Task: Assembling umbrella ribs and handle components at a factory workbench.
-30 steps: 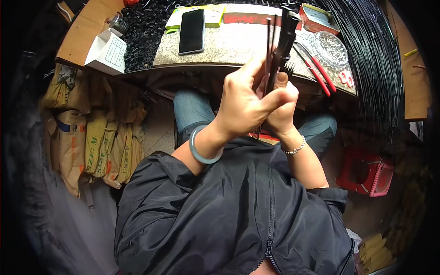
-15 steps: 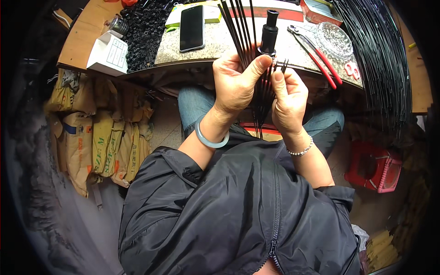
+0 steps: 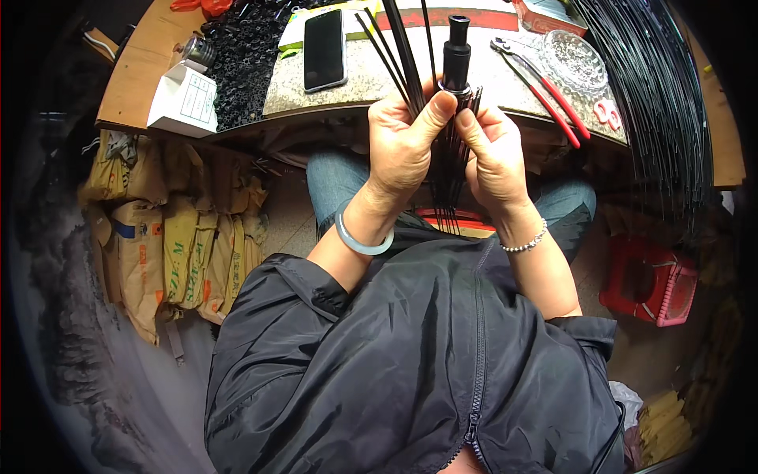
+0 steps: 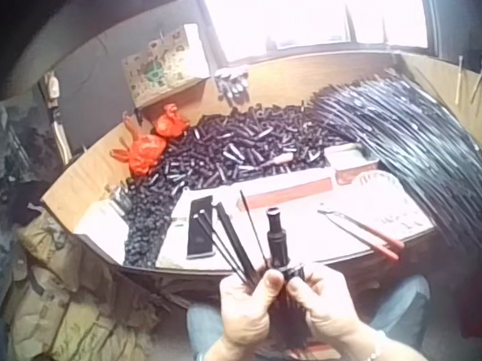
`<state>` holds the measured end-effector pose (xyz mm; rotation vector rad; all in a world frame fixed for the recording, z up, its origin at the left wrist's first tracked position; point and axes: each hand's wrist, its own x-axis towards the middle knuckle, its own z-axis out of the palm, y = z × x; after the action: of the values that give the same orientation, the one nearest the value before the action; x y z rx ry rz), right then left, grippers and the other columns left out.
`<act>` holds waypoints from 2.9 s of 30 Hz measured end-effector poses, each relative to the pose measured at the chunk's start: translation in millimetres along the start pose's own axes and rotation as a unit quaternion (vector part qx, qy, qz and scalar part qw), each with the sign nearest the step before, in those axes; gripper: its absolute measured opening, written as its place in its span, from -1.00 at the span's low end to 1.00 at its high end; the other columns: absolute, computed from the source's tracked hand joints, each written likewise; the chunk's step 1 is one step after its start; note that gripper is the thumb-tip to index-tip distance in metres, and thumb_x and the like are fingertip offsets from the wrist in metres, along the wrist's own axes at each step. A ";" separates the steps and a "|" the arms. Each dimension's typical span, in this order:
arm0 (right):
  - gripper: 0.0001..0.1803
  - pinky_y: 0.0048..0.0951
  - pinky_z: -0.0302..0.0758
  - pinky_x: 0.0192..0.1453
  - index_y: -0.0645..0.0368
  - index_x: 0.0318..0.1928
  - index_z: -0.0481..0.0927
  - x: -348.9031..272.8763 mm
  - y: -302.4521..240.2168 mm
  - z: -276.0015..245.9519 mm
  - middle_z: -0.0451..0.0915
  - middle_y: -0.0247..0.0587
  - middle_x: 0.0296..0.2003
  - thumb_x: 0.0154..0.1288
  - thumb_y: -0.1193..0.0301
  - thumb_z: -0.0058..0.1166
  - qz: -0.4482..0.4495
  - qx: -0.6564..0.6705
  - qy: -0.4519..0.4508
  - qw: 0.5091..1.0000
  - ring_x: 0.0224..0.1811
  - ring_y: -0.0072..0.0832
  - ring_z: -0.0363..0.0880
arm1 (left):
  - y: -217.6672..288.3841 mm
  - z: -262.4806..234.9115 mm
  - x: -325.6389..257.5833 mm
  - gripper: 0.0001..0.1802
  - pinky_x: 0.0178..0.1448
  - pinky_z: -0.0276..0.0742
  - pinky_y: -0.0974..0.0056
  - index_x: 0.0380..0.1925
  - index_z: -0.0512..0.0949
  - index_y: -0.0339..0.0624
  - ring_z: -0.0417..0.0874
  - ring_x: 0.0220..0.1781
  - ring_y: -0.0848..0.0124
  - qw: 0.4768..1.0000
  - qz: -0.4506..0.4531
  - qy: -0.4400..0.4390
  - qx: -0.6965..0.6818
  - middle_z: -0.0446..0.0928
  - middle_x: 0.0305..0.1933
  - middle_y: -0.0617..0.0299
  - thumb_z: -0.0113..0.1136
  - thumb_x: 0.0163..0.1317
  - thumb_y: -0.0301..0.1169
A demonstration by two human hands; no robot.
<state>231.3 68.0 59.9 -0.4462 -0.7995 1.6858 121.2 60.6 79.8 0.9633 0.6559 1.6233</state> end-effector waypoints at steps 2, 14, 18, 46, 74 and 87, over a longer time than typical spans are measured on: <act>-0.82 -0.66 0.50 -0.28 0.29 -0.22 0.50 -0.9 2.6 0.6 0.59 -0.27 -0.37 0.23 0.44 0.12 -0.016 -0.005 0.006 1.000 -0.38 -0.67 0.53 | 1.3 -0.9 2.0 -0.78 -0.23 0.47 0.51 -0.23 0.57 -0.31 0.53 -0.35 0.62 1.000 -0.015 -0.006 0.003 0.60 -0.35 0.30 0.26 0.12 -0.46; -0.89 -0.64 0.48 -0.17 0.26 -0.26 0.51 2.5 -3.0 -4.5 0.57 -0.30 -0.32 0.23 0.50 0.10 0.057 0.061 -0.016 0.996 -0.31 -0.68 0.52 | -4.7 0.3 3.1 -0.75 -0.24 0.47 0.51 -0.19 0.53 -0.34 0.53 -0.34 0.61 0.989 0.098 0.005 0.110 0.59 -0.34 0.30 0.25 0.13 -0.47; -0.87 -0.63 0.49 -0.15 0.26 -0.24 0.49 -0.3 5.6 -3.3 0.57 -0.27 -0.31 0.22 0.50 0.11 0.000 0.027 -0.006 1.000 -0.30 -0.67 0.53 | -2.1 2.9 -0.3 -0.76 -0.22 0.48 0.50 -0.20 0.54 -0.34 0.54 -0.33 0.61 0.991 0.087 0.005 0.105 0.59 -0.33 0.28 0.25 0.12 -0.49; -0.88 -0.54 0.44 -0.03 0.23 -0.31 0.55 6.6 6.0 -20.4 0.57 -0.32 -0.30 0.24 0.43 0.09 0.138 0.145 -0.106 0.974 -0.24 -0.61 0.50 | -1.3 -5.5 -10.7 -0.59 0.05 0.46 0.31 -0.07 0.48 -0.35 0.57 -0.12 0.41 0.997 0.054 -0.047 0.025 0.56 -0.11 0.10 0.18 0.18 -0.27; 0.06 -0.32 0.31 0.10 0.32 0.10 0.36 1.0 -45.2 42.6 0.37 -0.07 0.05 -0.25 -0.31 0.19 -0.412 -0.620 -0.033 0.667 0.10 -0.28 0.29 | 29.7 15.0 -0.9 -0.82 -0.42 0.39 0.52 -0.24 0.58 -0.36 0.44 -0.49 0.66 0.965 0.109 0.027 0.236 0.53 -0.48 0.33 0.12 0.13 -0.62; -0.89 -0.41 0.37 -0.43 0.22 -0.42 0.51 -8.6 -52.0 48.5 0.47 -0.19 -0.54 0.02 0.57 0.18 -0.433 -0.573 -0.047 0.694 -0.56 -0.32 0.44 | 18.8 20.0 5.0 -0.82 -0.57 0.24 0.57 -0.22 0.58 -0.39 0.39 -0.59 0.73 0.969 0.119 0.037 0.213 0.51 -0.58 0.38 0.11 0.21 -0.53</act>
<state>237.5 52.2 129.5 -0.6525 -1.7684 0.1502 128.2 59.2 106.8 1.3398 0.9982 1.7713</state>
